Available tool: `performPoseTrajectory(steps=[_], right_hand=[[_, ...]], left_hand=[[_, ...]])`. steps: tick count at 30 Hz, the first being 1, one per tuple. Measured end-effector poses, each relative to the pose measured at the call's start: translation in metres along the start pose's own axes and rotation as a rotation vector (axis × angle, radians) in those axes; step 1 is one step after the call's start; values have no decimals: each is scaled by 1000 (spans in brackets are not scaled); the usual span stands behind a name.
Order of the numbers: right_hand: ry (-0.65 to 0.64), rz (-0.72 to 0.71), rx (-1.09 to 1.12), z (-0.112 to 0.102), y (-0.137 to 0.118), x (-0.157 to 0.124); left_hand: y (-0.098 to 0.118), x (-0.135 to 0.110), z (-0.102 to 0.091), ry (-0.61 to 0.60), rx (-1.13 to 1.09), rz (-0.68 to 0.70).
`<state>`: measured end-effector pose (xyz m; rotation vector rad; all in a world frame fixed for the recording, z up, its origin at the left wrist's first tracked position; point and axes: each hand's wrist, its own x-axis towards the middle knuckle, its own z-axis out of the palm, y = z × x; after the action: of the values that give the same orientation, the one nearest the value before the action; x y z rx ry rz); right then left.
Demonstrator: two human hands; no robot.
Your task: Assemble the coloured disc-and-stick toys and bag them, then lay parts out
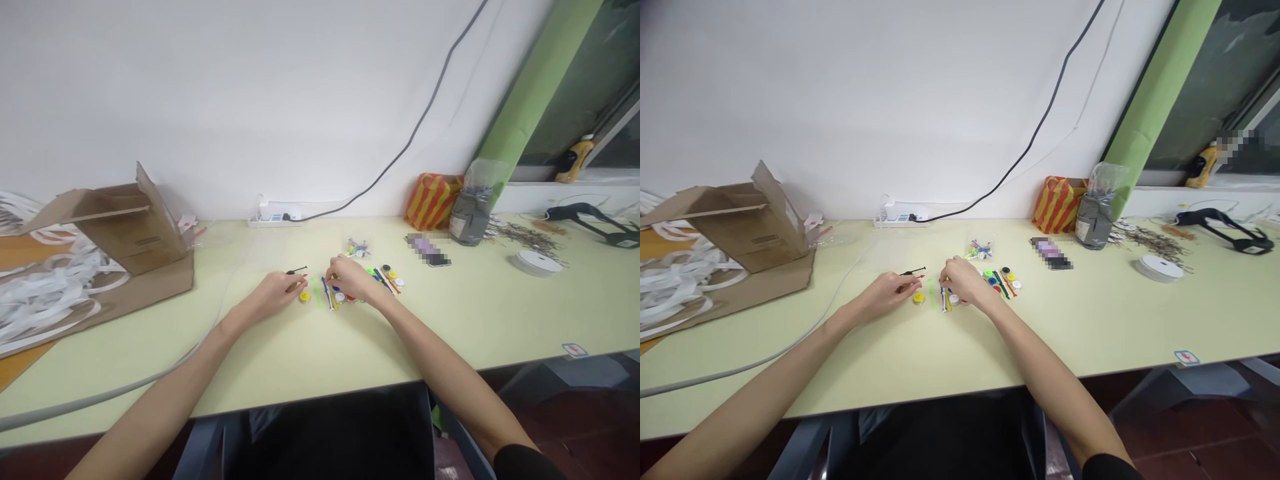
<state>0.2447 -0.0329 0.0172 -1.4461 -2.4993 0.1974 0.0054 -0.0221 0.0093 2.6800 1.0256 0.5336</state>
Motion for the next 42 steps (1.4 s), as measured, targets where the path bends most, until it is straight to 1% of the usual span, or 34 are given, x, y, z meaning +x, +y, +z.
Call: performPoseTrajectory(steps=[5, 11, 15, 20, 27, 32, 36, 39, 42], right_hand=[[-21, -13, 43, -4, 2, -2], [-40, -25, 29, -4, 0, -1], [-56, -29, 35, -4, -5, -2], [-42, -33, 28, -1, -10, -3], [54, -53, 20, 7, -9, 1], [19, -51, 34, 4, -5, 1], [-40, -41, 17, -1, 0, 0], [-70, -31, 11, 1, 1, -1], [-68, -12, 2, 3, -2, -1]], left_hand=[[2, 0, 2, 53, 41, -6], [3, 0, 2, 100, 44, 2], [2, 1, 4, 66, 38, 27], [2, 1, 8, 33, 66, 59], [2, 1, 9, 24, 72, 70], [4, 1, 7, 19, 81, 57], [6, 1, 4, -14, 59, 61], [8, 1, 2, -37, 38, 66], [10, 1, 1, -30, 32, 62]])
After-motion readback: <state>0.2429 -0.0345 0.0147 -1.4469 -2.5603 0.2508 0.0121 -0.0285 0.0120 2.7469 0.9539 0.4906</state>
